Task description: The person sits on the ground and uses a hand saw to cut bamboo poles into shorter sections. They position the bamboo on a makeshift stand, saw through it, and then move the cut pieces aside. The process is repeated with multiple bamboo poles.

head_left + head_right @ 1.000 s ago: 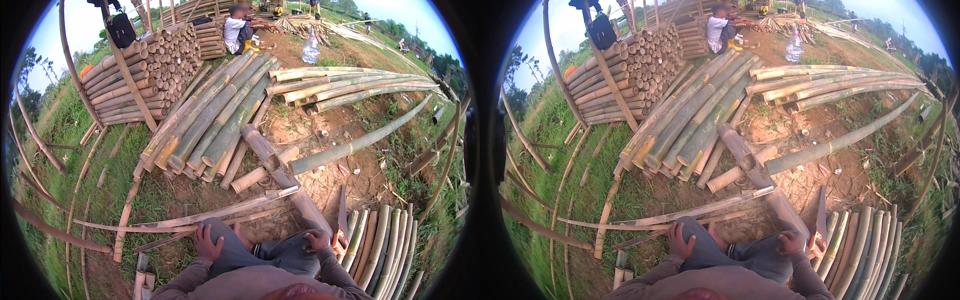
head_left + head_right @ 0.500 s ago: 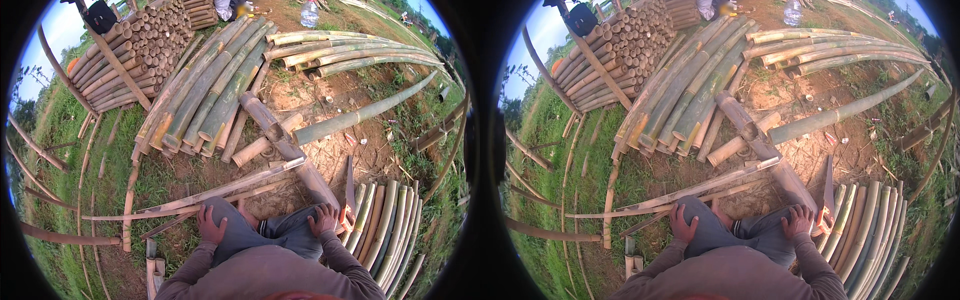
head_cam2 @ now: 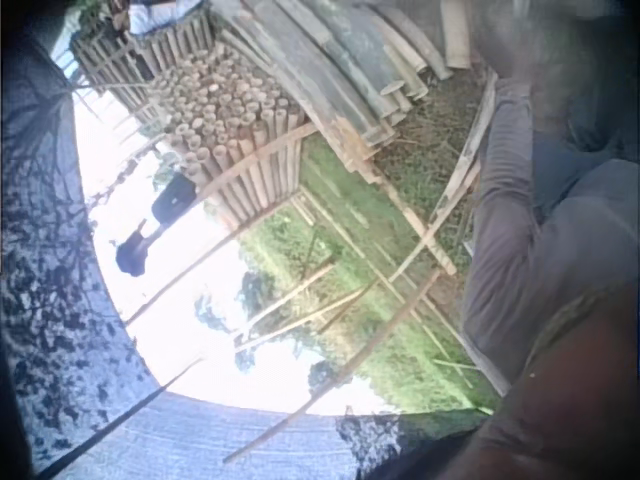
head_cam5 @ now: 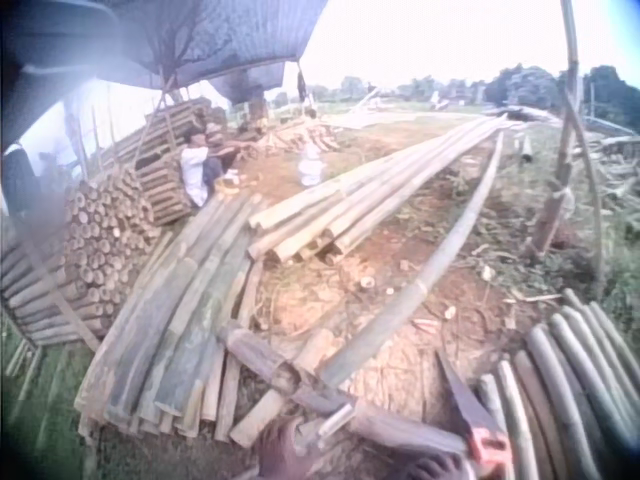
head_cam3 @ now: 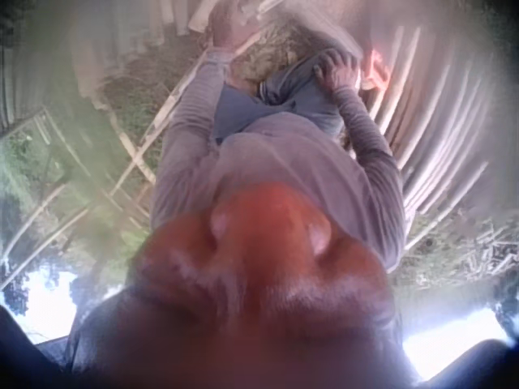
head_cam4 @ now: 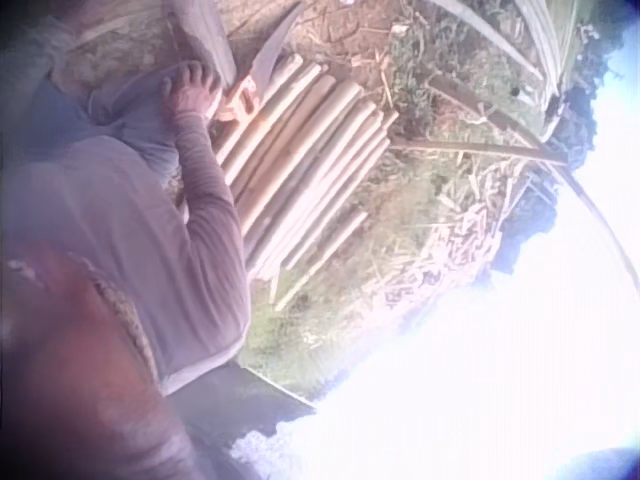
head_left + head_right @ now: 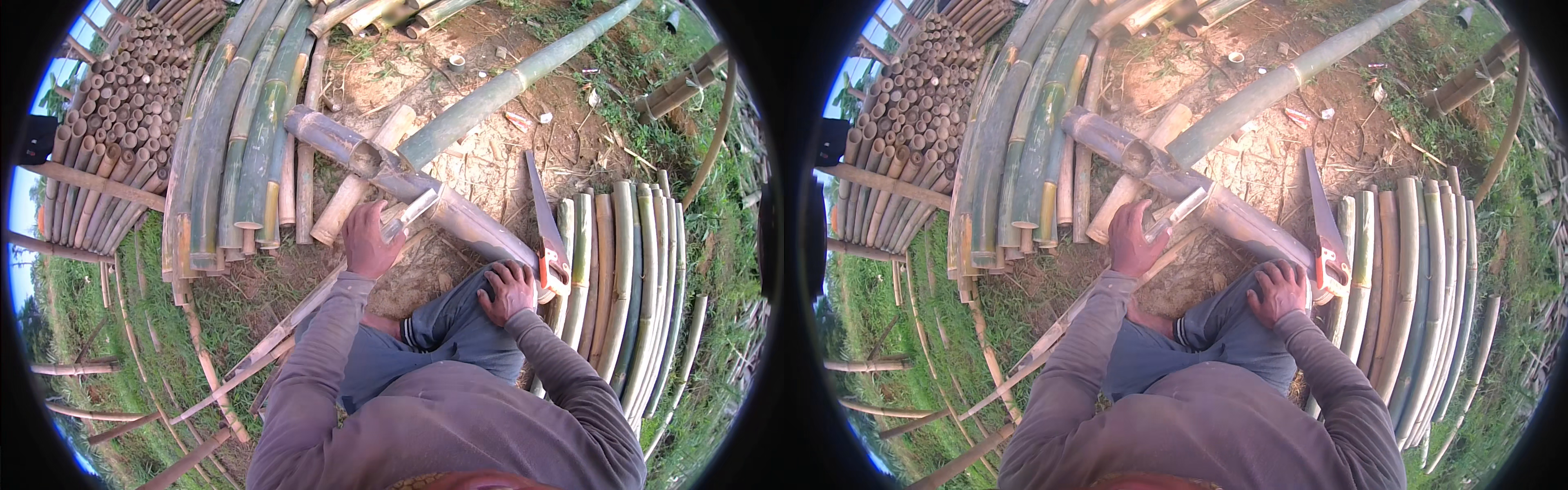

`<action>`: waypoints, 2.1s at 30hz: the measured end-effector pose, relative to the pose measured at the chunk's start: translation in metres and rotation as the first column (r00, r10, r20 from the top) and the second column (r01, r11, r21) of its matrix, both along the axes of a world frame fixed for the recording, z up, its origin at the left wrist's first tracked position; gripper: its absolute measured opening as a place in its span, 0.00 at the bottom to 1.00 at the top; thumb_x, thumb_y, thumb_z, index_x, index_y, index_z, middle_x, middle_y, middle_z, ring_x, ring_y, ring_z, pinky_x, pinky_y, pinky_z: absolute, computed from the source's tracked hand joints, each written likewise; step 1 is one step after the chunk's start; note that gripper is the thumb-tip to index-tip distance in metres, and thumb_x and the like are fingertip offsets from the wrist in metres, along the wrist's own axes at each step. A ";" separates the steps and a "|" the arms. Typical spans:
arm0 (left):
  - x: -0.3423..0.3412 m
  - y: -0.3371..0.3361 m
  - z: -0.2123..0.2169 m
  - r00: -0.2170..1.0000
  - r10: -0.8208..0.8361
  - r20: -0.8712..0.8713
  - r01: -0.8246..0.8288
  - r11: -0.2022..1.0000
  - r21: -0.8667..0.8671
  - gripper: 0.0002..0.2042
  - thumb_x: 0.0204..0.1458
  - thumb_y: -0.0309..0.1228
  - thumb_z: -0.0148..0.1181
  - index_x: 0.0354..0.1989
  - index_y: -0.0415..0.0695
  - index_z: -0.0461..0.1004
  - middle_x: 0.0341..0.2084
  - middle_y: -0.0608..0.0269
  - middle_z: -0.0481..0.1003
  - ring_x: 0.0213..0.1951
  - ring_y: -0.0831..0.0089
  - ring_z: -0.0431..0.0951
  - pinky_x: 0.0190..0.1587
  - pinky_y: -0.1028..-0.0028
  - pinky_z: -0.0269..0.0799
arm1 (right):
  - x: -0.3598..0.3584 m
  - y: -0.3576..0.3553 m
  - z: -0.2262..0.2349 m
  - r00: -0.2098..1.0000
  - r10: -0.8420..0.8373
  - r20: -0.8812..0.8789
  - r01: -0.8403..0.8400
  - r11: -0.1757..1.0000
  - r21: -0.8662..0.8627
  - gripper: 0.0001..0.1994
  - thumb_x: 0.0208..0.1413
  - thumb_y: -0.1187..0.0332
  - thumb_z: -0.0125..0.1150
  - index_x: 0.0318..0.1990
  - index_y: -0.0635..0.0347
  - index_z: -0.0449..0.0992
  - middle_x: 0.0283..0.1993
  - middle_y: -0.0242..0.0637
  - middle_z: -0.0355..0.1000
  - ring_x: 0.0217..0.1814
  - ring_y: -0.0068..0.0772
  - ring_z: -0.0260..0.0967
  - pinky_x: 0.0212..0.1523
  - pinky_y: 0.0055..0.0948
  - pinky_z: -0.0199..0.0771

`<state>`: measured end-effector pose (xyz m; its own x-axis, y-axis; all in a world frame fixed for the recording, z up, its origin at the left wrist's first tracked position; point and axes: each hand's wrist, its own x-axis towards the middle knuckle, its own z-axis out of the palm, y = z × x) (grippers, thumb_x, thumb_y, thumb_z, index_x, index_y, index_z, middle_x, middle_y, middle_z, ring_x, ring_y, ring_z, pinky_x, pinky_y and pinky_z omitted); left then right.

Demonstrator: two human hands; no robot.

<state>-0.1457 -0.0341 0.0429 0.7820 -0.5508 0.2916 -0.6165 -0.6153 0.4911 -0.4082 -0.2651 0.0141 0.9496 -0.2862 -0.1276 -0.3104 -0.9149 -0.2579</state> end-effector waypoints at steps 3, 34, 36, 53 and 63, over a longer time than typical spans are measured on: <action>0.047 -0.074 -0.007 0.998 -0.036 0.050 0.031 0.996 0.084 0.45 0.46 0.45 0.77 0.72 0.46 0.61 0.66 0.50 0.66 0.70 0.50 0.62 0.71 0.47 0.57 | 0.002 -0.003 -0.002 1.000 0.011 -0.011 -0.012 1.000 -0.021 0.27 0.57 0.44 0.63 0.59 0.48 0.82 0.69 0.33 0.72 0.78 0.41 0.58 0.79 0.58 0.46; 0.074 -0.025 0.031 1.000 0.016 0.000 -0.013 0.825 0.565 0.43 0.38 0.52 0.82 0.59 0.46 0.65 0.51 0.47 0.78 0.56 0.52 0.80 0.62 0.52 0.60 | -0.004 -0.003 0.012 0.995 -0.033 -0.090 0.033 0.999 0.000 0.28 0.62 0.43 0.57 0.62 0.48 0.80 0.69 0.30 0.72 0.79 0.37 0.56 0.80 0.57 0.43; 0.071 0.014 0.032 0.998 0.034 0.052 -0.058 0.811 0.582 0.43 0.37 0.51 0.82 0.59 0.46 0.65 0.51 0.49 0.78 0.55 0.53 0.80 0.60 0.52 0.60 | -0.005 -0.001 0.015 0.996 -0.030 -0.087 0.031 0.999 0.010 0.28 0.62 0.43 0.58 0.62 0.48 0.80 0.69 0.31 0.71 0.79 0.37 0.55 0.80 0.57 0.43; -0.036 0.166 0.016 0.936 0.351 -0.013 -0.323 0.873 0.365 0.49 0.49 0.50 0.76 0.78 0.53 0.56 0.72 0.49 0.63 0.79 0.49 0.51 0.79 0.41 0.33 | 0.001 0.009 -0.007 1.000 0.026 0.012 -0.025 0.999 -0.040 0.25 0.58 0.47 0.65 0.57 0.51 0.82 0.66 0.31 0.73 0.76 0.41 0.59 0.77 0.55 0.49; -0.383 0.263 -0.061 0.093 0.134 -0.987 -0.917 0.397 -0.033 0.57 0.62 0.70 0.52 0.84 0.42 0.30 0.81 0.41 0.43 0.82 0.52 0.40 0.81 0.55 0.38 | -0.002 -0.009 -0.041 0.988 0.108 -0.114 -0.133 0.959 -0.251 0.29 0.66 0.39 0.55 0.65 0.45 0.78 0.71 0.28 0.71 0.79 0.42 0.58 0.75 0.55 0.54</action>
<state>-0.5287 0.2292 -0.0177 0.6908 0.1510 -0.7071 0.6973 0.1196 0.7068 -0.4098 -0.2743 -0.0265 0.9656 -0.2057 -0.1588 -0.2056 -0.9785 0.0170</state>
